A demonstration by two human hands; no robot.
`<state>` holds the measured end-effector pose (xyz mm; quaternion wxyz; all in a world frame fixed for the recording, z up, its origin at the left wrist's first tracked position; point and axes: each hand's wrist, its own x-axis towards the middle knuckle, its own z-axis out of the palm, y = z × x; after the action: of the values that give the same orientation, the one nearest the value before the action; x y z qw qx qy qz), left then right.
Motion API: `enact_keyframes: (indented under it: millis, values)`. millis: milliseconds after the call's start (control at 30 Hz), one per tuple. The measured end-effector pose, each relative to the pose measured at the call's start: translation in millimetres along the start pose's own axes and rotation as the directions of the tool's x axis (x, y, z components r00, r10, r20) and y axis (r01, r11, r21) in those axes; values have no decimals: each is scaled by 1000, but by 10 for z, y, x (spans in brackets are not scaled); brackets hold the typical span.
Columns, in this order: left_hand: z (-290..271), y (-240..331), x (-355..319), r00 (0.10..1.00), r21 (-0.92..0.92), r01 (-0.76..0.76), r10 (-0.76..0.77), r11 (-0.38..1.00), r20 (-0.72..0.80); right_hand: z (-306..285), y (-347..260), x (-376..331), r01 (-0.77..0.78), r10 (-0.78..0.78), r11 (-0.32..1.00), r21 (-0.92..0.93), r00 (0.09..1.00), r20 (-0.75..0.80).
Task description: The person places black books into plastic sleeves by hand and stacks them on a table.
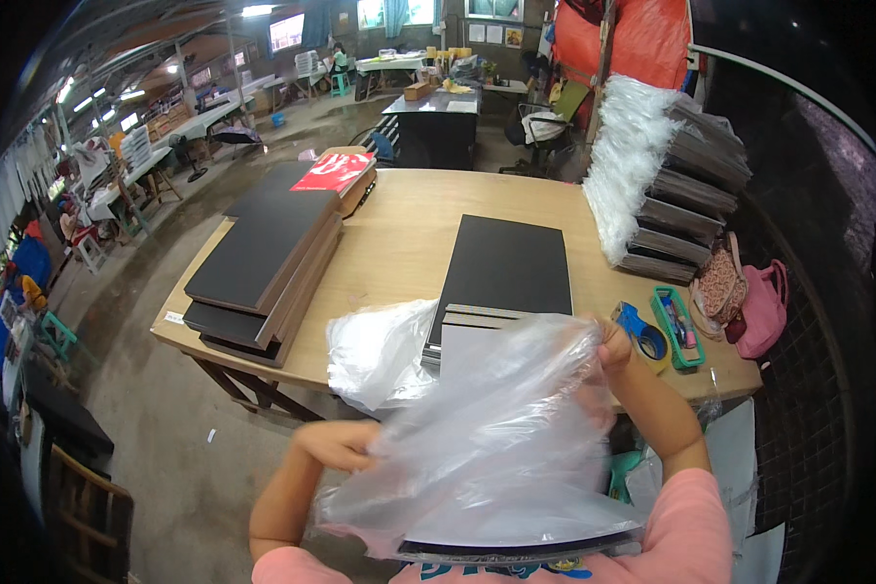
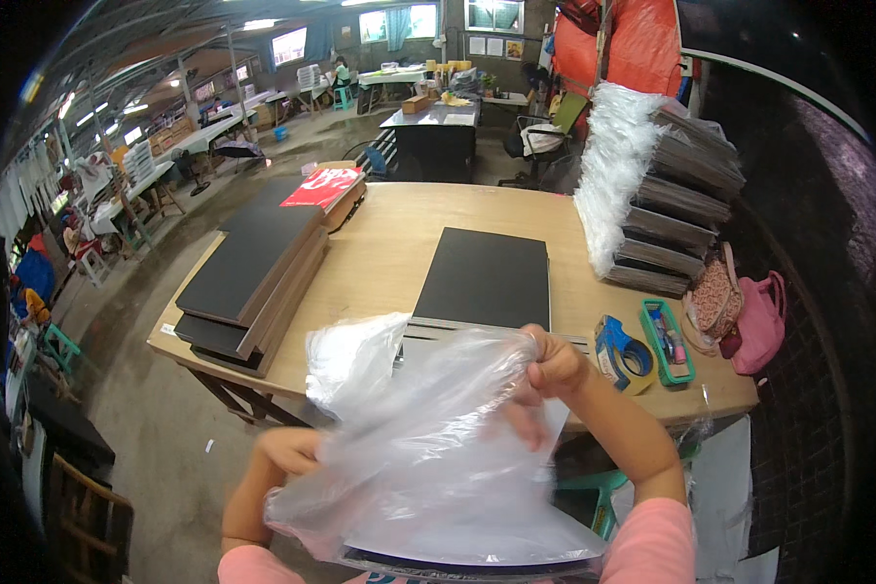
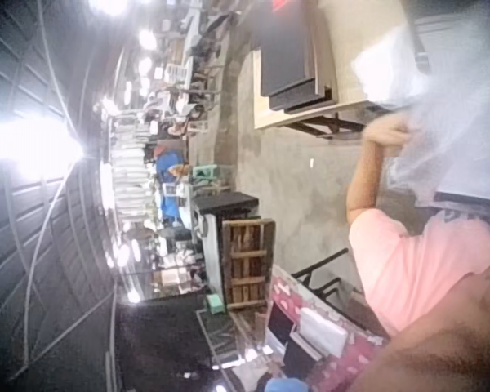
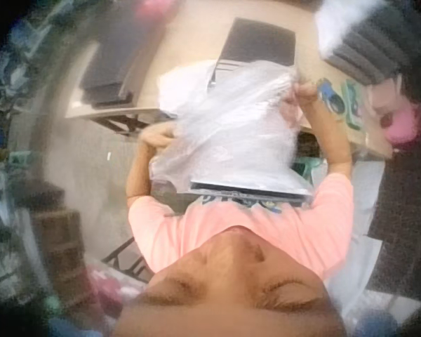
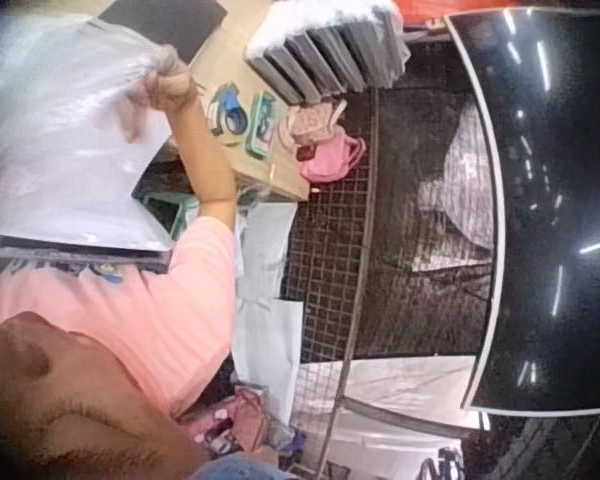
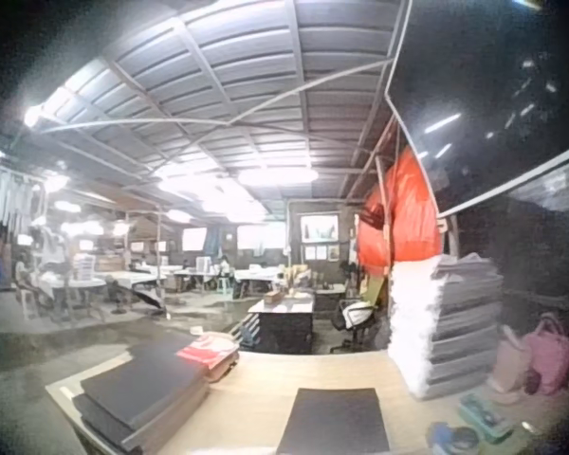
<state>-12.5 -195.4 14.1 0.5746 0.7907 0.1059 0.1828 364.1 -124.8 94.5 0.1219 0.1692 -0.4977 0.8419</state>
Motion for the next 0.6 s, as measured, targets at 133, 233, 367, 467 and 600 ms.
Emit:
enact_keyframes:
  millis: [133, 233, 367, 467, 600]
  values:
    - [345, -535, 205, 898, -741, -434, 305, 512, -316, 163, 878, -962, -257, 287, 958, 127, 858, -427]
    - [293, -86, 881, 752, -897, -414, 614, 158, -239, 386, 811, -681, -213, 211, 977, -10, 958, 194]
    - [403, -377, 658, 805, -588, -593, 396, 550, -442, 880, 789, -906, 122, -310, 921, -370, 805, -506]
    - [300, -549, 597, 619, 20, 39, -8, 999, -785, 806, 715, -1086, 187, -479, 877, -442, 289, -829]
    - [268, -107, 1295, 473, 578, 616, 335, 536, -815, 469, 838, -1221, -359, -779, 613, -704, -128, -613]
